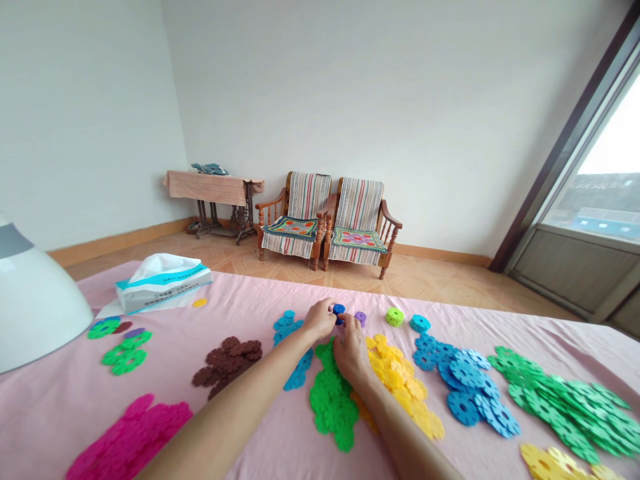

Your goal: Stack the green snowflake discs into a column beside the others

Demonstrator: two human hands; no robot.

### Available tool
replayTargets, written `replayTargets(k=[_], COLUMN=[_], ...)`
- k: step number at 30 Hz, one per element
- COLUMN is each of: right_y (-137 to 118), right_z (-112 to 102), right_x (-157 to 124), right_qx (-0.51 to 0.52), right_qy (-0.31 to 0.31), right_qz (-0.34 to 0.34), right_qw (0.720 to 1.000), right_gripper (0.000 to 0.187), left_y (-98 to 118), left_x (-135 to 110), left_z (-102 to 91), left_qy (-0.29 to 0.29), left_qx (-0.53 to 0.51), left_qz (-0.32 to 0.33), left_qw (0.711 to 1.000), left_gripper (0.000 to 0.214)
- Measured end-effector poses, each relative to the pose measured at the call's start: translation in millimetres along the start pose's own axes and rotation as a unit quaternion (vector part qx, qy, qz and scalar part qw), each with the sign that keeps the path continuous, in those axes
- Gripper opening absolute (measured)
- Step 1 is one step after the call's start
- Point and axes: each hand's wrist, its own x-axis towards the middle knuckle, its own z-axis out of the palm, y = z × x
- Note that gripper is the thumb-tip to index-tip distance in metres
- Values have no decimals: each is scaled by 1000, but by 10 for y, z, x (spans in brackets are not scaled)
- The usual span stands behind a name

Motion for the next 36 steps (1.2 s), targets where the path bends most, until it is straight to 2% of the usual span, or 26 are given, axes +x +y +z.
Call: replayTargets(k=[10,17,21,24,30,36], right_y=[-39,-72,-81,-66,47,142], right_z=[-22,-71,-85,-78,38,134], right_x=[11,21,20,18,26,30], right_qx=[10,44,68,66,36,28], right_qy=[28,56,65,70,65,44], right_qz=[30,44,56,58,41,28], right_qw=[999,996,994,994,996,998], right_gripper=[39,39,38,40,61,69], left_y=[-109,-77,-44,-14,-25,-23], left_x=[86,85,93,84,-123,-387], left_z=[38,37,47,42,33,-5], left_qy=[7,6,6,13,77,108], left_qx=[-32,-31,-20,-11,21,38], left_qz=[31,50,46,33,-19,33], left_qw=[999,998,999,999,997,993], left_gripper=[43,37,27,30,37,44])
